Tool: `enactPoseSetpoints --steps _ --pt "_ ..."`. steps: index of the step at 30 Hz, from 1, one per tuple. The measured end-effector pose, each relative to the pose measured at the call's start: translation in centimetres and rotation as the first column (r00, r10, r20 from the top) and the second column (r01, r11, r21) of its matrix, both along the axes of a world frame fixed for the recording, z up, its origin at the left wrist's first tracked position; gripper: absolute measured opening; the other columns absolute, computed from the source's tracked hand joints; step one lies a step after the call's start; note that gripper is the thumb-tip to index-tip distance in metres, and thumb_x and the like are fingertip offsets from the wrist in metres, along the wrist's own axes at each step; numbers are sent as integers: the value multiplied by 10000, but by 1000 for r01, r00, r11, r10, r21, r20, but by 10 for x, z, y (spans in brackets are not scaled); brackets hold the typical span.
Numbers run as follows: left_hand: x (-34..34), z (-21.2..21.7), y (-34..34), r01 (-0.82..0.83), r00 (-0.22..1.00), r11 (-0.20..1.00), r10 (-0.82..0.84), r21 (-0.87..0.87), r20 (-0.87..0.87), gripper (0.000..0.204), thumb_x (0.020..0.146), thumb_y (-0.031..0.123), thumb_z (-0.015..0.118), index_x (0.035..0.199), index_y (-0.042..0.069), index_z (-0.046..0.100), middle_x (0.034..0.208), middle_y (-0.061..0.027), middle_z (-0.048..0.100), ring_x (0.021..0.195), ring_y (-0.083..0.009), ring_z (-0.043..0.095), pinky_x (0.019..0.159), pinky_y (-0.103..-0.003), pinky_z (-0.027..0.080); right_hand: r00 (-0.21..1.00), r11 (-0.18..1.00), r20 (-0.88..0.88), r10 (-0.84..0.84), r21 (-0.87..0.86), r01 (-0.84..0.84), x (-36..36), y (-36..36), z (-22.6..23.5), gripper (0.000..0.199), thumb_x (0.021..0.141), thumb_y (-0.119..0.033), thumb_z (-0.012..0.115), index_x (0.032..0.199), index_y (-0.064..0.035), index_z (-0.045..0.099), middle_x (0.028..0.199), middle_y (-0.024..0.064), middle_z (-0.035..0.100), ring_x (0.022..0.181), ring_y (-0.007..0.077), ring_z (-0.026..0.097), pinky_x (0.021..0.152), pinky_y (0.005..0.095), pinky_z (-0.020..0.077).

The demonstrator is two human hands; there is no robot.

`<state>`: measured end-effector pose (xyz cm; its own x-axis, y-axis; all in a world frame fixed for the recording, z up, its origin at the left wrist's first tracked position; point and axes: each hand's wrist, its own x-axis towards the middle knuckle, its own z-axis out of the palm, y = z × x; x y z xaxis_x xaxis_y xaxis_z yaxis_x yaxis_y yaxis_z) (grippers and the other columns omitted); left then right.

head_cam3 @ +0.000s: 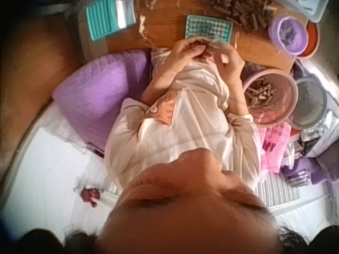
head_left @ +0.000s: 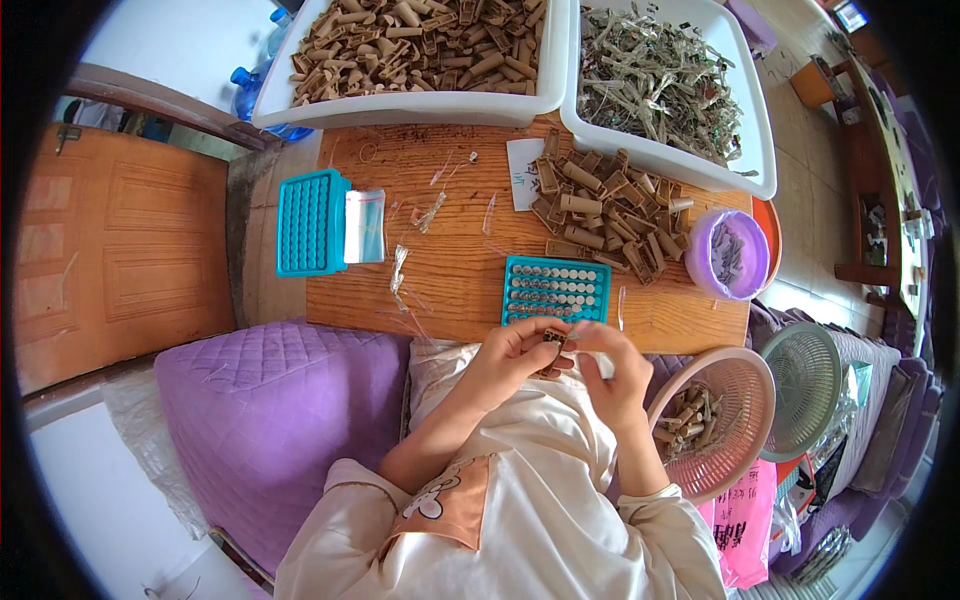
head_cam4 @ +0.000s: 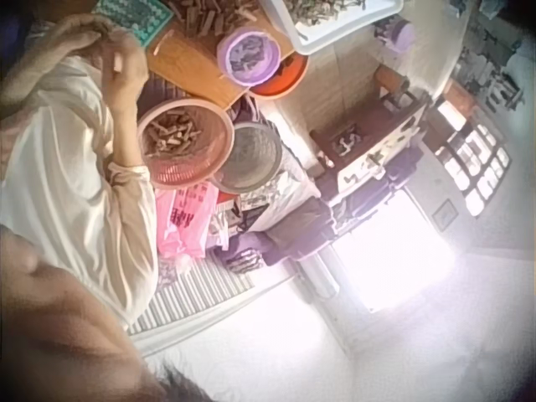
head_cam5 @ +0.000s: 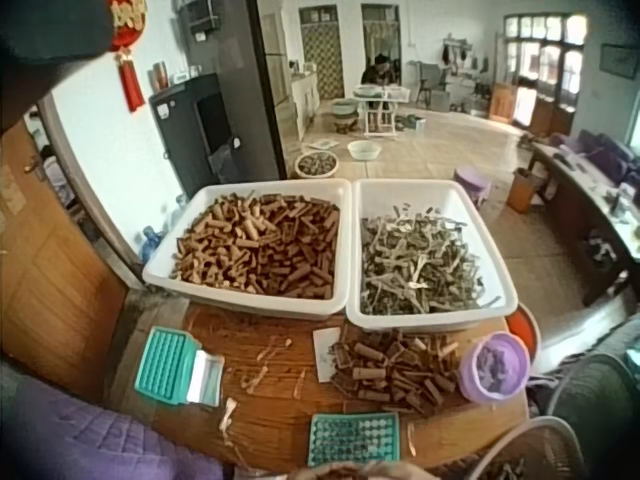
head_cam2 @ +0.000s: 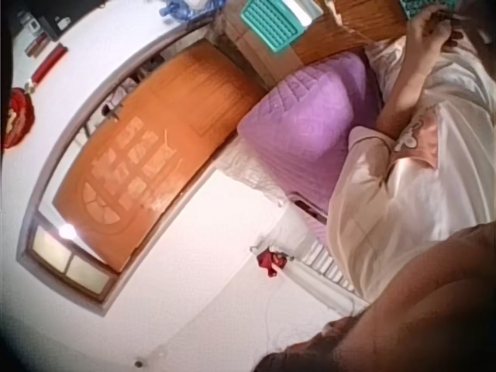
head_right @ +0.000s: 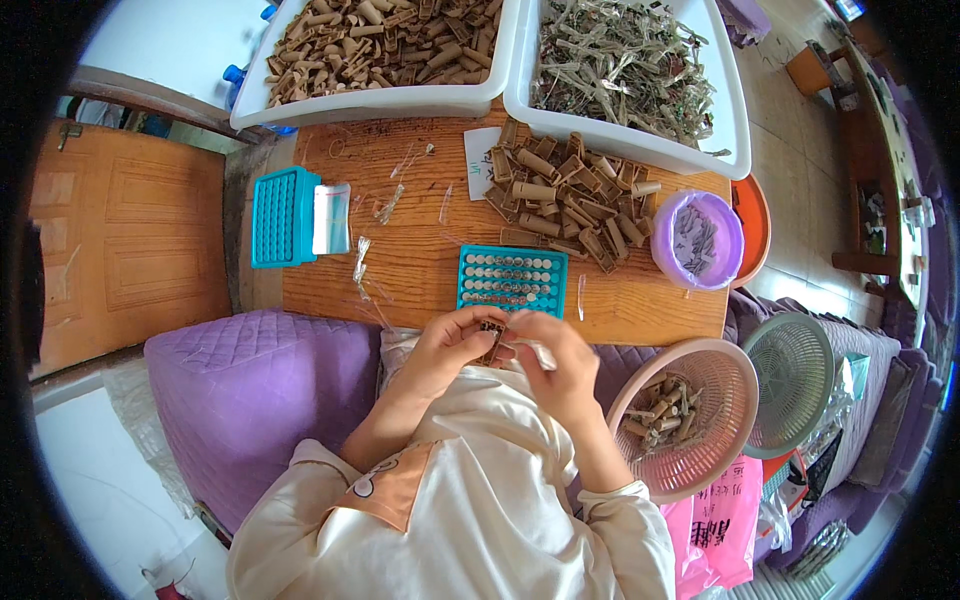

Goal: The person assembles electronic circuit boards and small components into cardboard tubes by hand.

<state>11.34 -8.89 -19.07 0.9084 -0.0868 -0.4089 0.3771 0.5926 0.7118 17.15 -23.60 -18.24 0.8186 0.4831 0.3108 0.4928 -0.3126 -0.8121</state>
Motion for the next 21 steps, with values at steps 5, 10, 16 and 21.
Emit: enactPoseSetpoints --steps 5,10,16,21 --pt "3 4 4 -21 1000 1000 22 13 -23 246 794 149 493 992 4 480 886 -104 556 770 -149 566 671 -241 463 972 951 -34 -233 -218 220 6 -11 -35 282 650 -3 612 916 -20 518 828 102 587 735 249 562 641 310 448" --pt "5 0 4 -21 999 1000 21 0 27 241 800 133 481 1006 10 480 897 -107 555 774 -160 569 669 -247 467 977 899 119 -178 -384 211 3 -9 -48 204 682 -33 576 879 -36 522 742 87 562 678 248 512 599 334 421" --pt "9 6 5 -57 998 998 57 -7 12 262 808 122 499 1036 -1 465 913 -105 551 785 -161 565 682 -256 471 977 959 -24 -211 -201 202 8 -5 -31 219 675 21 558 882 -31 508 760 100 557 668 245 514 605 317 422" --pt "9 11 2 -13 999 1000 13 10 49 341 800 140 526 1087 -17 431 942 -101 543 801 -148 555 692 -261 474 979 969 55 -198 161 187 -2 8 -1 275 634 66 591 874 -23 490 753 105 564 693 240 555 618 320 448"
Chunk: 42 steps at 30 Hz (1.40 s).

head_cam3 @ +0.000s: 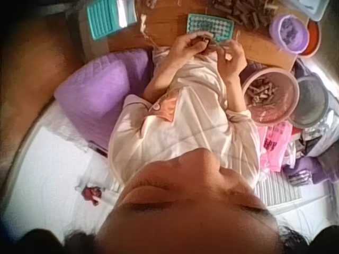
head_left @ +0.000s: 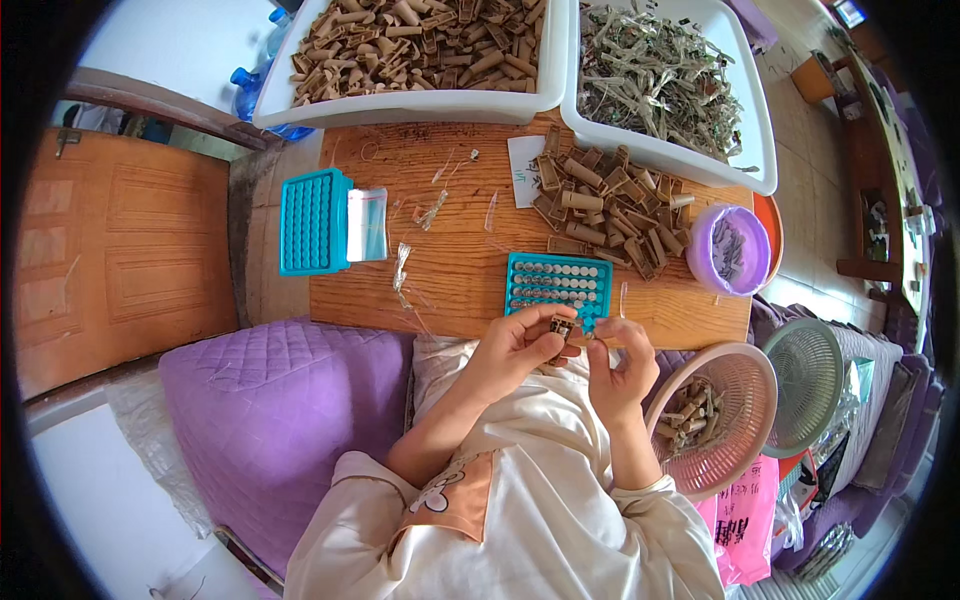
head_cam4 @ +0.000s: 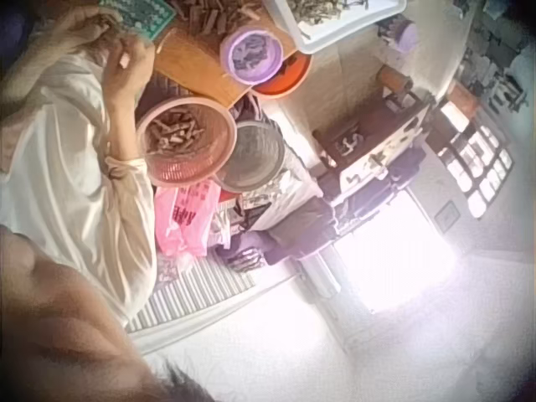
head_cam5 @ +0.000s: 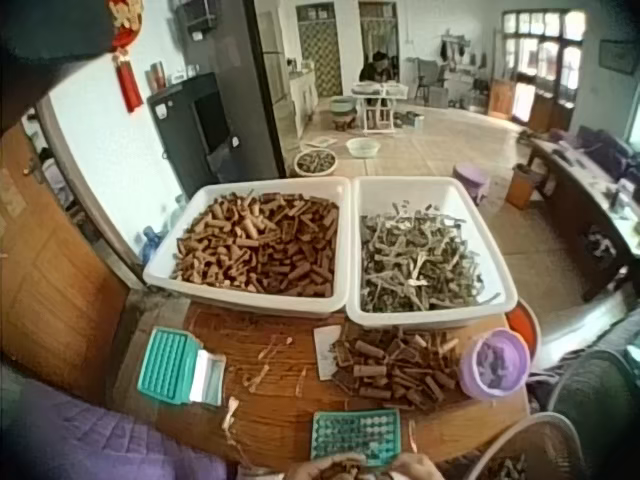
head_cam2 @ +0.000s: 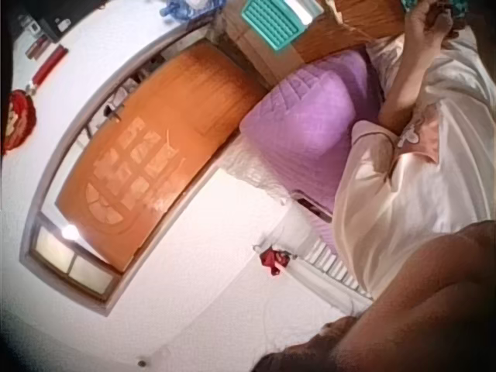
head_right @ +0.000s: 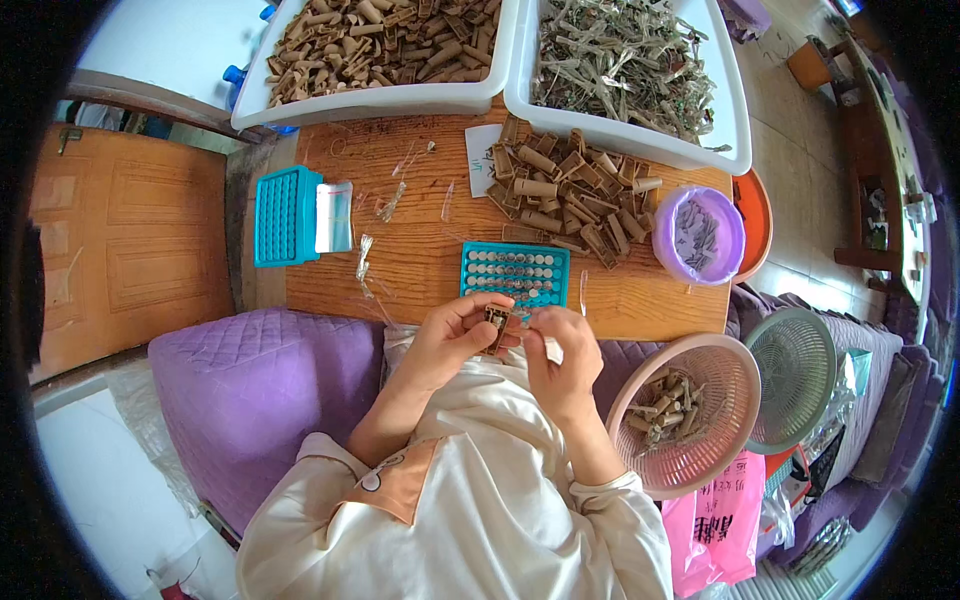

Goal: The person assembles electronic circuit boards and small components into cardboard tubes by hand.

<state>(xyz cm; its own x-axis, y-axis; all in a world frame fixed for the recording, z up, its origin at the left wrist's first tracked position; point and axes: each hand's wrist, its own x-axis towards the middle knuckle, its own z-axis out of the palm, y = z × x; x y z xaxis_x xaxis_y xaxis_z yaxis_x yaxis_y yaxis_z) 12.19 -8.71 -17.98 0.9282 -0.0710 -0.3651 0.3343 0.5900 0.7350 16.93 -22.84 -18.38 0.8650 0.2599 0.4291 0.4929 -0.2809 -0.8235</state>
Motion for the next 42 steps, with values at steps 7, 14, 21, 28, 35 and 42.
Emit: enactPoseSetpoints --steps 7,14,21,28,35,42 --pt "-2 -1 -5 7 999 1000 -6 -9 43 386 790 124 539 1116 -35 406 937 -91 546 813 -123 540 708 -246 470 982 990 127 142 -26 -140 -2 5 3 257 635 74 609 842 -18 486 750 121 578 718 244 593 627 292 486" --pt "3 12 -12 54 998 998 -55 18 38 333 795 12 495 1118 -19 420 983 -86 529 853 -100 517 731 -213 442 984 999 174 42 -1 -42 -5 -2 6 254 644 81 616 834 -7 473 742 129 570 707 232 599 601 283 493" --pt "2 12 -14 96 993 984 -105 152 52 322 787 8 505 1100 -24 438 970 -80 536 833 -96 523 715 -216 447 974 999 222 41 -13 -39 -5 -4 8 241 626 86 619 802 -5 481 728 124 566 687 234 595 587 286 492" --pt "-3 4 -12 202 979 949 -198 242 -38 335 773 10 521 1101 -3 452 911 -82 573 771 -104 551 649 -232 456 942 897 -77 328 -288 -336 12 -17 30 185 617 25 608 754 -33 497 672 85 548 625 224 546 556 314 435" --pt "1 28 -14 429 801 523 -597 737 -43 274 723 81 582 990 31 548 794 -132 602 719 -174 598 641 -280 449 687 735 -607 399 -237 -636 26 -32 45 380 553 -9 672 881 -23 481 774 93 494 699 222 518 606 302 427" --pt "5 -7 4 368 930 922 -366 -122 40 259 785 129 530 1012 11 486 874 -74 560 751 -138 573 654 -235 471 867 926 -440 233 -171 -336 58 -36 -1 321 614 -98 664 899 -25 535 803 104 504 714 213 505 625 295 409"
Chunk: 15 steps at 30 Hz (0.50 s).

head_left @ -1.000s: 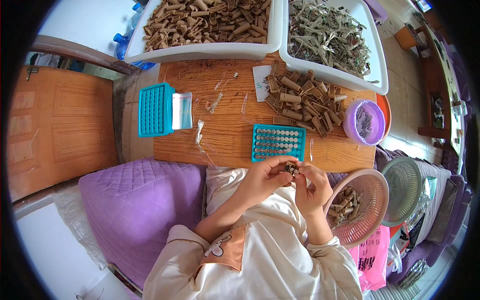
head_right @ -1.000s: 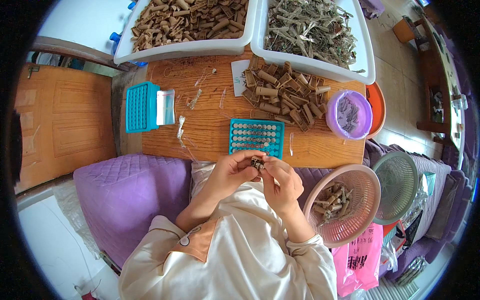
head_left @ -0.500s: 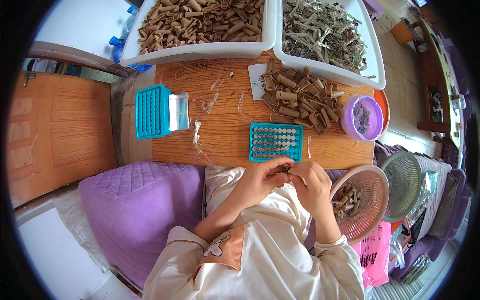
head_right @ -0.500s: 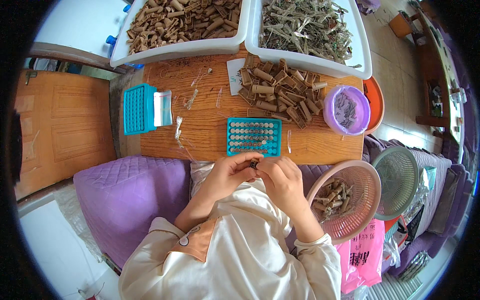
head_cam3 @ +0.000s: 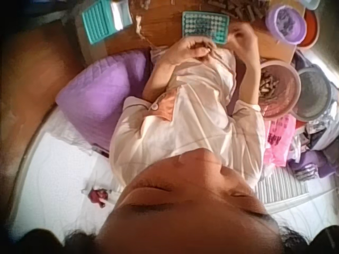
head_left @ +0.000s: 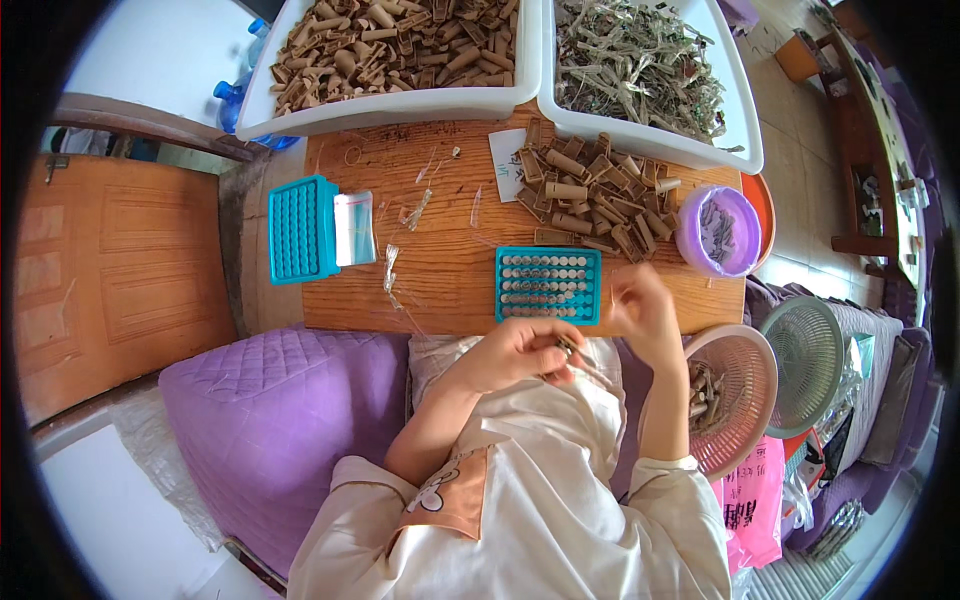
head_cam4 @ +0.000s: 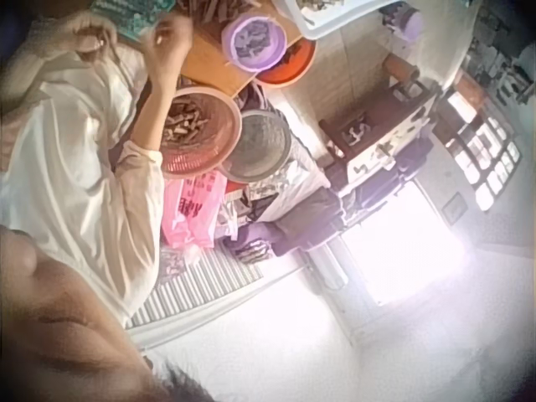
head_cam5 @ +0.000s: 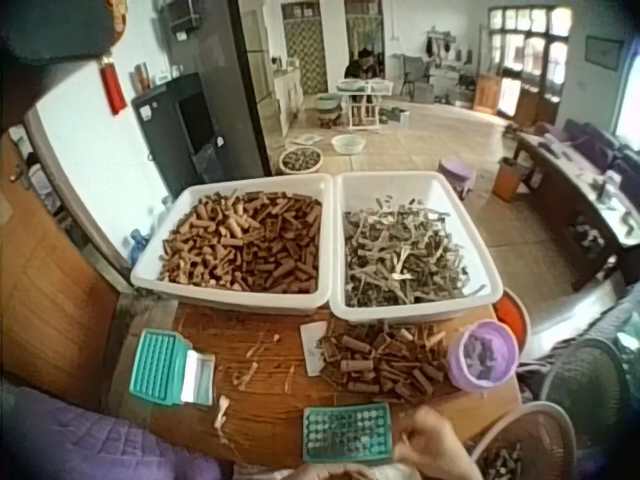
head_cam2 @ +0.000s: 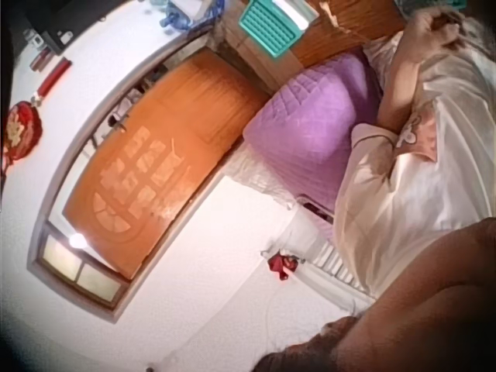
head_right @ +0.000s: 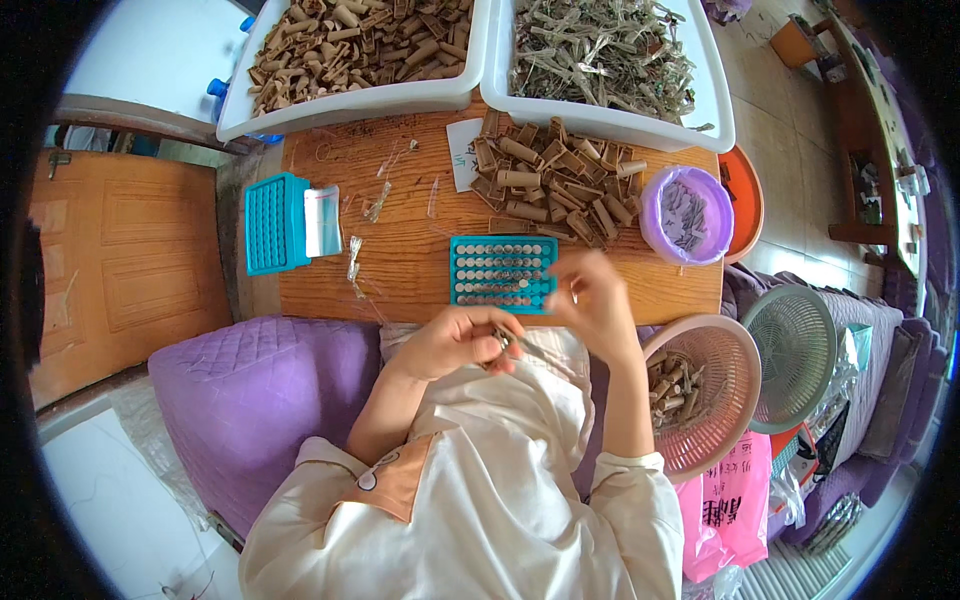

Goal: The person assembles electronic circuit boards and small components into cardboard tubes by hand.

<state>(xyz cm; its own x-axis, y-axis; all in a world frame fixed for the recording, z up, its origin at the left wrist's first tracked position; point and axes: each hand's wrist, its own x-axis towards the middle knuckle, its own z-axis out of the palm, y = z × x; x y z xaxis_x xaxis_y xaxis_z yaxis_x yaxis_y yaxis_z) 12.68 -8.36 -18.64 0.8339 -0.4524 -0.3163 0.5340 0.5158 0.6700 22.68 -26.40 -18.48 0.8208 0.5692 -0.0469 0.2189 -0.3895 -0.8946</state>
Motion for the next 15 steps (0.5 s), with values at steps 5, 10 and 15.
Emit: enactPoseSetpoints --steps 5,10,15 --pt "4 -5 6 -214 975 976 212 -35 -70 240 785 148 528 986 32 466 870 -81 553 757 -169 582 654 -249 483 811 872 470 -348 -155 464 15 12 -40 158 668 -21 597 817 -10 546 827 117 493 724 247 493 646 316 404" --pt "6 4 3 -359 929 933 359 20 -91 249 808 121 503 1038 47 441 911 -74 546 792 -171 568 700 -285 485 779 876 528 -336 -129 465 17 14 -43 111 690 -12 567 793 -7 528 837 111 505 729 239 501 671 296 406" --pt "6 8 -3 -504 864 862 502 -55 -49 276 833 162 468 1077 40 421 984 -99 520 890 -198 543 771 -312 460 877 791 -194 -439 380 480 3 11 -25 186 750 42 467 922 -22 441 845 78 547 735 89 501 671 203 400"
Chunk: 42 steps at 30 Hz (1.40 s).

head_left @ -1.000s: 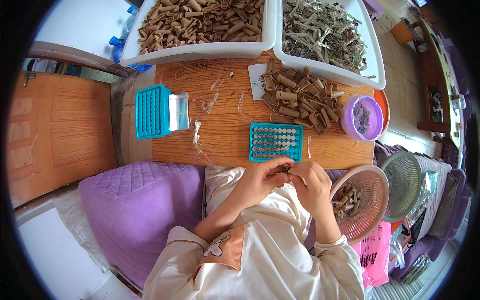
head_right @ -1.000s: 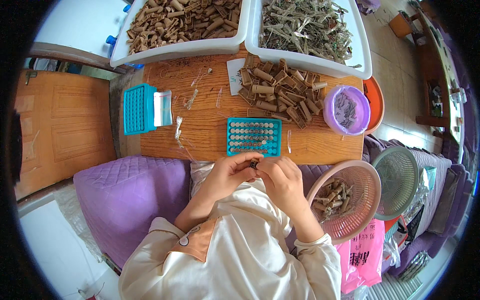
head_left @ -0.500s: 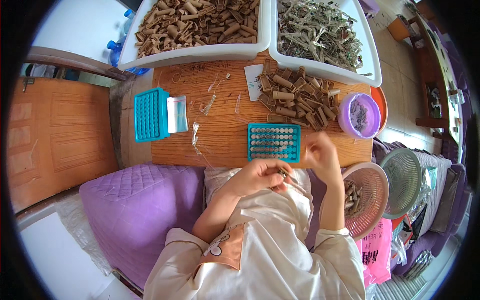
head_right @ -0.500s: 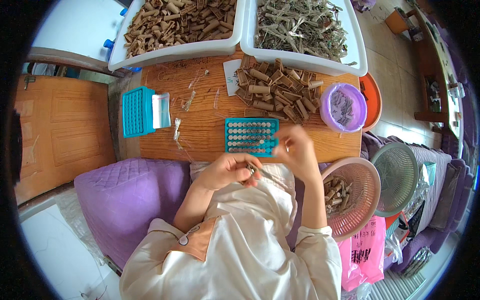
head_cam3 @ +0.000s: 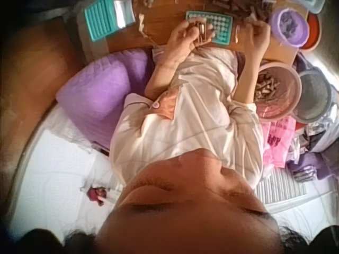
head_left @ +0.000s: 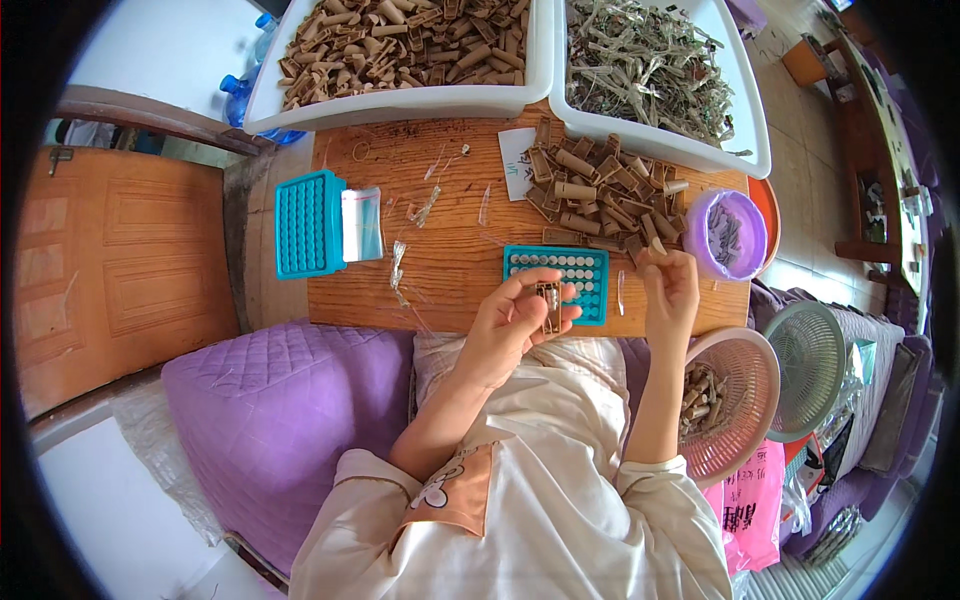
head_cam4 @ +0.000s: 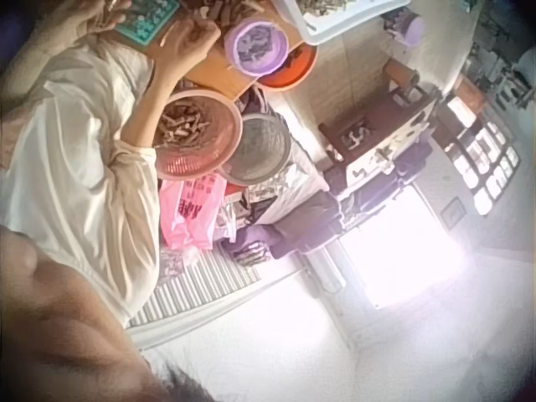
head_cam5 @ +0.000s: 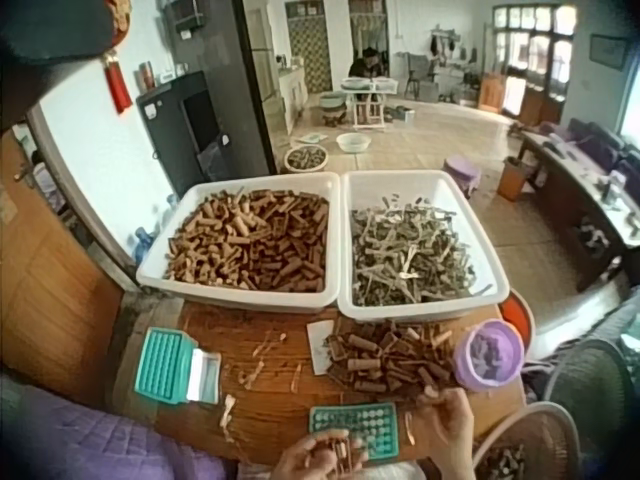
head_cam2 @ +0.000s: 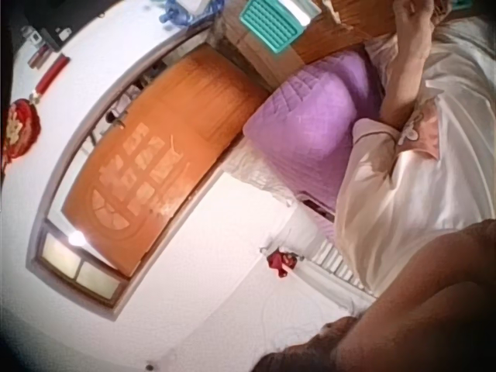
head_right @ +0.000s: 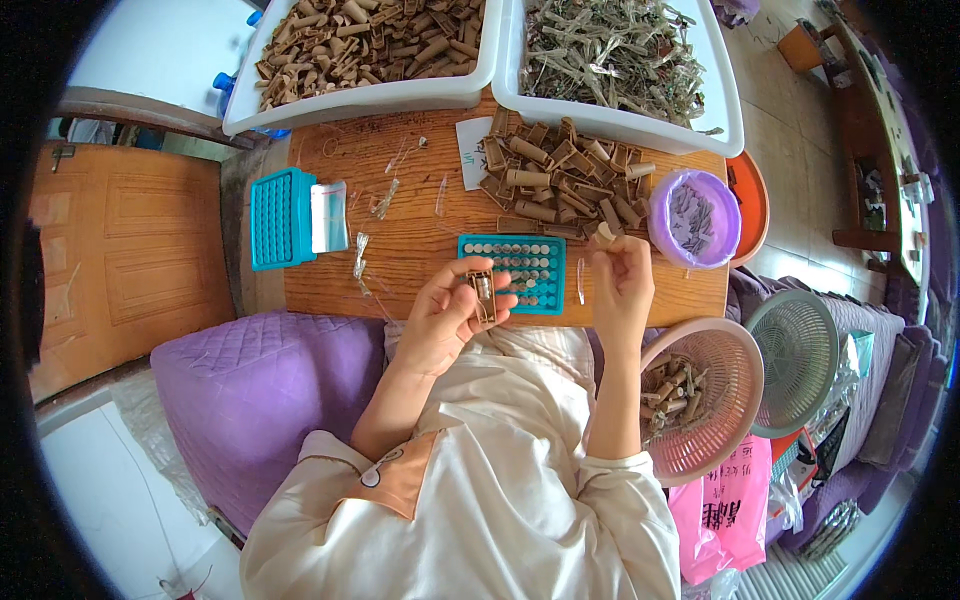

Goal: The person assembles electronic circuit boards and small components into cardboard tubes by hand.

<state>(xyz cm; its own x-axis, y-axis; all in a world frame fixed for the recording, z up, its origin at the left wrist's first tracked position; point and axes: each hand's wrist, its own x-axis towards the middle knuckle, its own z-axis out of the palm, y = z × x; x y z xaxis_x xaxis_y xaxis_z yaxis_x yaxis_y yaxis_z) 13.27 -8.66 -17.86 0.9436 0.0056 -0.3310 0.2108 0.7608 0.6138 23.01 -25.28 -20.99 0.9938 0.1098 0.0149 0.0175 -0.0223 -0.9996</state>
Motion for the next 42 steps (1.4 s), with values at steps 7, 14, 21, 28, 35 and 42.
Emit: enactPoseSetpoints --steps 7,14,21,28,35,42 --pt "-1 7 -10 -235 970 960 223 153 94 328 827 181 473 1113 33 406 1073 -144 487 979 -243 500 824 -344 428 963 978 -190 192 115 -172 -45 26 54 396 708 127 471 1072 -18 417 937 70 505 767 89 496 723 218 412" --pt "-7 16 -15 -294 943 939 255 177 212 361 821 118 488 1145 -5 390 1057 -127 503 979 -167 490 855 -274 380 971 971 9 239 -35 -238 -59 35 65 417 654 117 563 1043 -28 523 856 49 480 811 125 479 699 208 410" --pt "-10 14 -15 -299 912 944 241 137 332 354 784 72 535 1106 -9 412 1069 -123 501 1020 -174 466 882 -294 362 987 984 54 154 -100 -148 -70 51 63 290 638 79 605 913 -10 580 834 90 592 731 158 561 669 248 433" --pt "-9 15 -19 -339 897 924 261 177 357 339 775 55 543 1087 -12 427 1082 -137 492 1048 -184 449 897 -299 349 992 992 7 129 -16 -129 -73 51 58 260 625 61 632 871 -2 576 825 92 587 744 158 563 669 246 442" --pt "-16 15 -30 -386 905 851 275 356 324 439 753 319 577 1018 -4 445 934 -100 532 1006 -218 470 914 -359 333 883 820 77 462 -417 -392 -62 50 78 216 634 35 590 833 29 505 783 117 550 695 218 560 613 259 436" --pt "-7 9 -25 -330 888 885 173 329 426 368 818 330 474 984 4 434 933 -86 485 966 -196 470 898 -351 317 905 876 49 422 -277 -394 -73 57 61 274 686 -34 575 944 14 495 721 151 522 626 273 538 521 317 421"
